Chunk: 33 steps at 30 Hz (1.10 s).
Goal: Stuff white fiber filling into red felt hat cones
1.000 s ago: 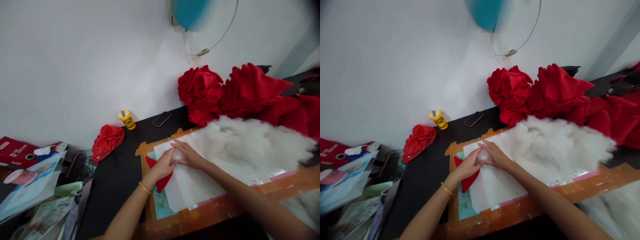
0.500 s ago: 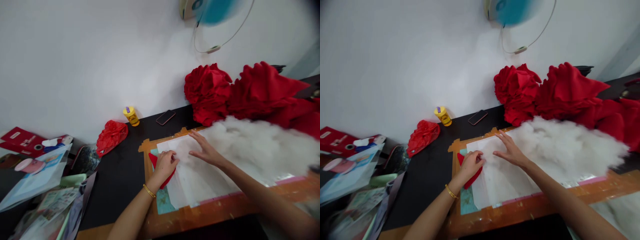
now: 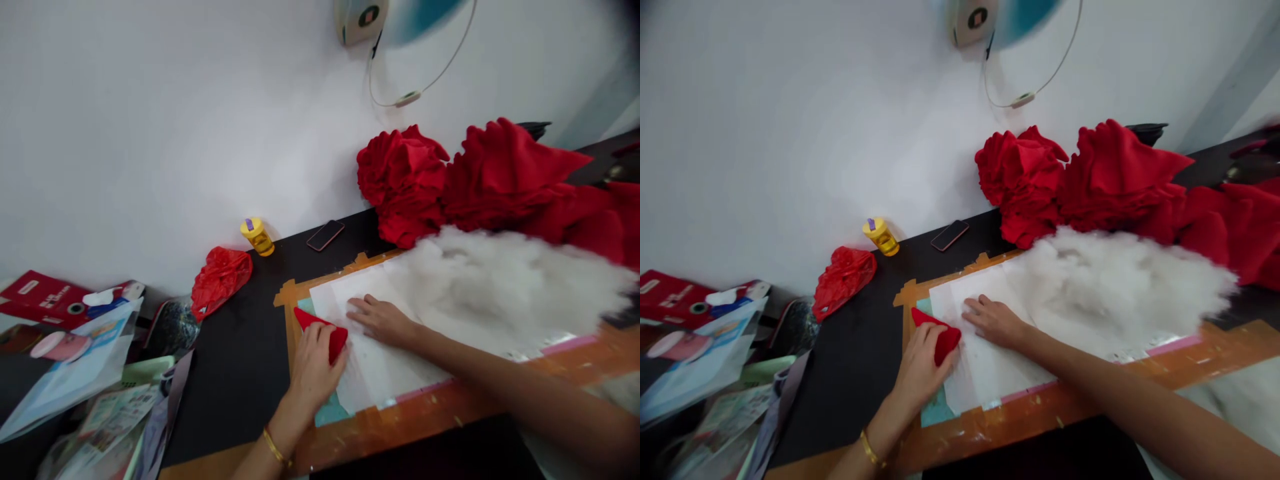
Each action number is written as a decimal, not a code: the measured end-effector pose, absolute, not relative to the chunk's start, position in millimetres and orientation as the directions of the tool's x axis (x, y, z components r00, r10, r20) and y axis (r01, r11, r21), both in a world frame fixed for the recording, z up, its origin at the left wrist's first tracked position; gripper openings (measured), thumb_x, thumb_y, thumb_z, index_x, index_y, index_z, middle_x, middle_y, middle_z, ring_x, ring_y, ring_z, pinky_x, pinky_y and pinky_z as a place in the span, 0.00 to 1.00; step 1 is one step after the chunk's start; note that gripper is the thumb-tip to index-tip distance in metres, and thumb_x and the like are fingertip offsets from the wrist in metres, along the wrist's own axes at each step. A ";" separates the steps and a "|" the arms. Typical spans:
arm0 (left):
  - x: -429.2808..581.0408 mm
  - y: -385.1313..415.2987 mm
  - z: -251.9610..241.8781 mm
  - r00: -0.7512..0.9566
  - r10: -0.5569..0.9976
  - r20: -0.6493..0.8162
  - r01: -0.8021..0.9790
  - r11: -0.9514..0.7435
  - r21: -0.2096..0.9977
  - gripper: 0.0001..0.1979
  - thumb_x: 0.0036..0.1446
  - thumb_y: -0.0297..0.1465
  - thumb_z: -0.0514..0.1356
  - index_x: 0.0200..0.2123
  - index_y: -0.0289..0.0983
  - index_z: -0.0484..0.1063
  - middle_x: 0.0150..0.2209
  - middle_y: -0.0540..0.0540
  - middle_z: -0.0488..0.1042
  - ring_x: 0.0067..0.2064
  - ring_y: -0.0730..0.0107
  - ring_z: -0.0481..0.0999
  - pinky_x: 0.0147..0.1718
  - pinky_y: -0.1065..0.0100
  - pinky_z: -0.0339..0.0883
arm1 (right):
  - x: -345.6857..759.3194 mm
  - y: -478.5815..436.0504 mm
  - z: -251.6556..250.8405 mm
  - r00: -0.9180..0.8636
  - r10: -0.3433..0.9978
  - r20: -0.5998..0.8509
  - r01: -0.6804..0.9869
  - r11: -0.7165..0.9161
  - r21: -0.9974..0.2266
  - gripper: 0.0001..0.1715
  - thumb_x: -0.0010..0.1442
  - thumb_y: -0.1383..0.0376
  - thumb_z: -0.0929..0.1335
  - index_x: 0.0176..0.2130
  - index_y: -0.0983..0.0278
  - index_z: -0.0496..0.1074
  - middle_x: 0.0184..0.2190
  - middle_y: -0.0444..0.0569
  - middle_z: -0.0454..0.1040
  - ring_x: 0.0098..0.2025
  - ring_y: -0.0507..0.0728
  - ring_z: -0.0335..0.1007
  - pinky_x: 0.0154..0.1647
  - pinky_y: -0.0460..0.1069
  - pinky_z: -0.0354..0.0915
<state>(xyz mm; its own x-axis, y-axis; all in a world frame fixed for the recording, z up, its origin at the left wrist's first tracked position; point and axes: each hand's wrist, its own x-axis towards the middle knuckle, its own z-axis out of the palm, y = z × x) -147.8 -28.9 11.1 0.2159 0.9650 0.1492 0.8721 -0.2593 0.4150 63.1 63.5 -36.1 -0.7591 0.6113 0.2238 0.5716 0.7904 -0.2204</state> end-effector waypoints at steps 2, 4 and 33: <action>-150.4 -40.4 5.9 0.184 0.973 0.142 0.919 -0.222 0.325 0.18 0.57 0.34 0.60 0.51 0.37 0.68 0.47 0.40 0.70 0.48 0.53 0.71 0.47 0.54 0.67 | 59.9 68.8 -37.1 -0.732 0.652 0.197 0.587 0.751 -0.301 0.20 0.60 0.73 0.65 0.50 0.59 0.73 0.53 0.54 0.70 0.48 0.61 0.68 0.40 0.50 0.69; -152.5 -43.0 1.6 0.162 0.979 0.125 0.953 -0.188 0.238 0.13 0.59 0.30 0.57 0.47 0.37 0.70 0.44 0.40 0.72 0.46 0.52 0.72 0.45 0.54 0.67 | 58.8 76.3 -37.3 -0.667 0.722 0.184 0.624 0.676 -0.392 0.18 0.60 0.74 0.63 0.46 0.60 0.74 0.49 0.53 0.72 0.45 0.58 0.70 0.39 0.48 0.68; -130.6 -12.6 34.0 0.048 0.975 0.217 0.840 -0.157 0.519 0.12 0.63 0.27 0.53 0.45 0.39 0.74 0.44 0.43 0.80 0.45 0.59 0.78 0.45 0.58 0.70 | 28.6 -14.8 0.0 -0.188 0.982 0.031 0.003 0.032 -0.999 0.14 0.62 0.57 0.63 0.42 0.61 0.73 0.35 0.51 0.79 0.34 0.60 0.74 0.37 0.53 0.71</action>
